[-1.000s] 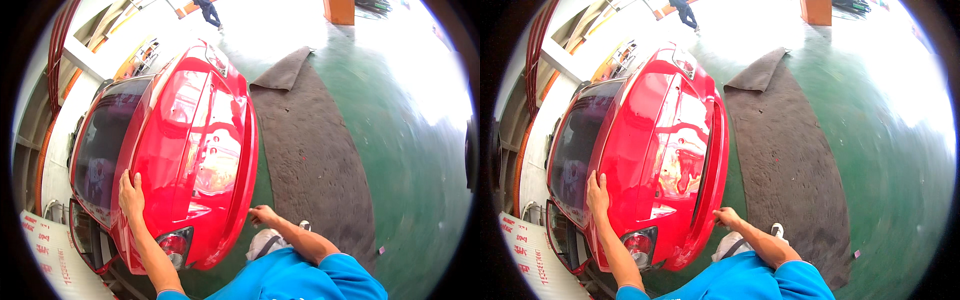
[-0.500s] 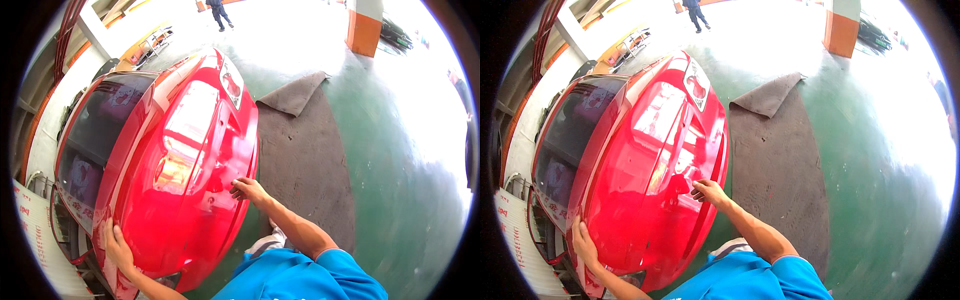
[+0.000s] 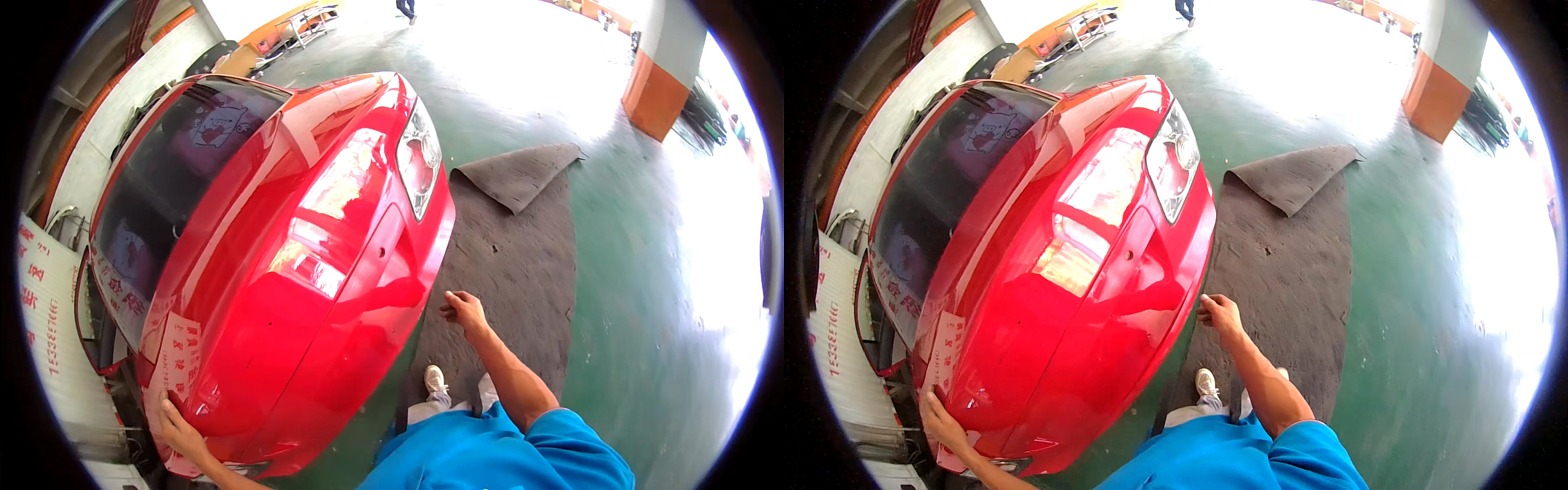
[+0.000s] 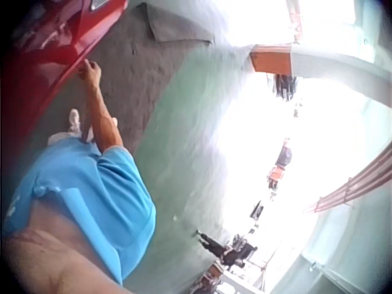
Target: The person uses a screwdriver to tighten a fastener under the trunk lid, then repeatedly lifts, aligns, and lowers the red trunk lid to fit it onto the vehicle. They wipe the surface and check alignment along the edges and rear seal. A second person briefly hands a small part, which the recorder examines before continuing to adjust the lid.
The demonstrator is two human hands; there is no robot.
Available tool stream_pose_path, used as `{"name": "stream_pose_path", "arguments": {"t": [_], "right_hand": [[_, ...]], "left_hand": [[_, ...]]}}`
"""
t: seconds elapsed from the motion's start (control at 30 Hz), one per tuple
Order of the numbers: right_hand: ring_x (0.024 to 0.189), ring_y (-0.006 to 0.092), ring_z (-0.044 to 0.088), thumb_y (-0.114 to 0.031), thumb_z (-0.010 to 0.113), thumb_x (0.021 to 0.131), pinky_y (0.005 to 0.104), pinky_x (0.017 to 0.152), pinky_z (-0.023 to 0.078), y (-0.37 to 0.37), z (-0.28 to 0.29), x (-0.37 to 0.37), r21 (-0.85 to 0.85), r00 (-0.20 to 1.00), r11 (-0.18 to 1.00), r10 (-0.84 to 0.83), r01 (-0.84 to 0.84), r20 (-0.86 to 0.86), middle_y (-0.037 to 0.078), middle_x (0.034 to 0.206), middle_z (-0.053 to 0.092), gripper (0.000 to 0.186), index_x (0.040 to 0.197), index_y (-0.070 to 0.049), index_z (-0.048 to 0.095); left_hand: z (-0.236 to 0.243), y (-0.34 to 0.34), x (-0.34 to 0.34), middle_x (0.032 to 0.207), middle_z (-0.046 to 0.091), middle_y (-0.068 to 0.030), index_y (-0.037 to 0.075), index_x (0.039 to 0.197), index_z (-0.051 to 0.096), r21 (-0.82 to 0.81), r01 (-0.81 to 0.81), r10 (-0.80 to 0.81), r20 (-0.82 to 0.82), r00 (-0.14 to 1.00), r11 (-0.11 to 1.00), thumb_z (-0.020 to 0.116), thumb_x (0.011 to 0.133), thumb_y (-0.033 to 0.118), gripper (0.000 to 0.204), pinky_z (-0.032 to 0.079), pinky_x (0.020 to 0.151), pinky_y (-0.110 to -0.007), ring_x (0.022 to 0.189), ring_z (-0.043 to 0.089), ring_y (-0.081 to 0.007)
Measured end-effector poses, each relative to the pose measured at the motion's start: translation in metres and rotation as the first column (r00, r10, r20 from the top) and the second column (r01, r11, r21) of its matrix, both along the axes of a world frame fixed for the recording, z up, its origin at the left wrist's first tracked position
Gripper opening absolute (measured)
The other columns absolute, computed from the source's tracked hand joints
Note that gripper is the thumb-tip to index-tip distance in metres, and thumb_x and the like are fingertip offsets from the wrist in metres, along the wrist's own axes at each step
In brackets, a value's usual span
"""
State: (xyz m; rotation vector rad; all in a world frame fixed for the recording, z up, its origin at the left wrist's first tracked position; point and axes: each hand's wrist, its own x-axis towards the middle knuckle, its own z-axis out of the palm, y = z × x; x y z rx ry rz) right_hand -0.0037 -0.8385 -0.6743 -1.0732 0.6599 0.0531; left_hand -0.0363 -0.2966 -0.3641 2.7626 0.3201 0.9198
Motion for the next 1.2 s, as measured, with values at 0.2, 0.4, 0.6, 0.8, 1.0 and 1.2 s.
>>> {"name": "stream_pose_path", "arguments": {"t": [0.2,0.4,0.6,0.8,1.0,1.2], "right_hand": [[0.074,0.0151,0.065,-0.036,0.064,0.095,0.0293,0.065,0.052,-0.046,-0.018,0.033,0.073,0.993,0.99,0.118,-0.119,0.021,0.009,0.094,0.068,0.045,0.119,0.002,0.06],[0.083,0.0171,0.066,-0.036,0.067,0.093,0.0312,0.073,0.054,-0.063,-0.03,0.045,0.048,0.922,0.923,0.376,-0.381,0.091,0.01,0.103,0.068,0.052,0.125,0.004,0.058],[0.088,0.0177,0.065,-0.041,0.07,0.091,0.032,0.076,0.054,-0.064,-0.042,0.046,0.111,0.861,0.859,0.479,-0.499,0.171,0.014,0.11,0.066,0.069,0.135,0.008,0.048],[0.089,0.0174,0.064,-0.041,0.07,0.091,0.0321,0.078,0.054,-0.052,-0.057,0.059,0.263,0.833,0.791,0.514,-0.552,0.203,0.012,0.106,0.066,0.062,0.128,0.005,0.053],[0.091,0.02,0.063,-0.045,0.07,0.09,0.036,0.079,0.053,-0.021,-0.105,0.084,0.288,0.85,0.801,0.507,-0.525,0.142,0.01,0.105,0.066,0.054,0.116,0.001,0.061],[0.084,0.0189,0.066,-0.043,0.066,0.093,0.0368,0.079,0.056,-0.016,-0.163,0.119,0.238,0.881,0.86,0.389,-0.452,0.268,0.007,0.103,0.069,0.046,0.115,-0.002,0.062]], "left_hand": [[0.01,-0.12,0.038,0.137,0.055,-0.0216,-0.002,0.135,0.054,0.09,0.141,-0.133,-0.086,0.987,0.986,0.04,0.105,0.032,0.048,0.038,0.107,-0.042,0.128,0.051,-0.0365],[0.003,-0.243,0.099,0.137,0.056,-0.0205,0.0,0.137,0.052,0.345,0.244,-0.206,-0.142,0.968,0.907,0.047,0.103,0.034,0.049,0.038,0.107,-0.043,0.128,0.051,-0.0377],[-0.012,-0.242,0.109,0.138,0.057,-0.0187,0.0,0.137,0.054,0.354,0.254,-0.222,-0.128,0.966,0.9,0.047,0.103,0.034,0.048,0.04,0.106,-0.04,0.127,0.053,-0.0358],[-0.036,-0.245,0.111,0.139,0.056,-0.0181,0.001,0.139,0.052,0.32,0.241,-0.214,-0.118,0.97,0.916,0.046,0.104,0.033,0.048,0.039,0.106,-0.04,0.128,0.053,-0.0352],[-0.071,-0.233,0.103,0.139,0.056,-0.0172,0.002,0.139,0.052,0.427,0.197,-0.172,-0.098,0.98,0.883,0.049,0.102,0.031,0.047,0.04,0.107,-0.039,0.128,0.053,-0.0339],[-0.118,-0.228,0.131,0.133,0.062,-0.0144,0.001,0.135,0.056,0.47,0.196,-0.298,0.153,0.942,0.861,0.055,0.101,0.027,0.043,0.043,0.104,-0.035,0.122,0.058,-0.0266]]}}
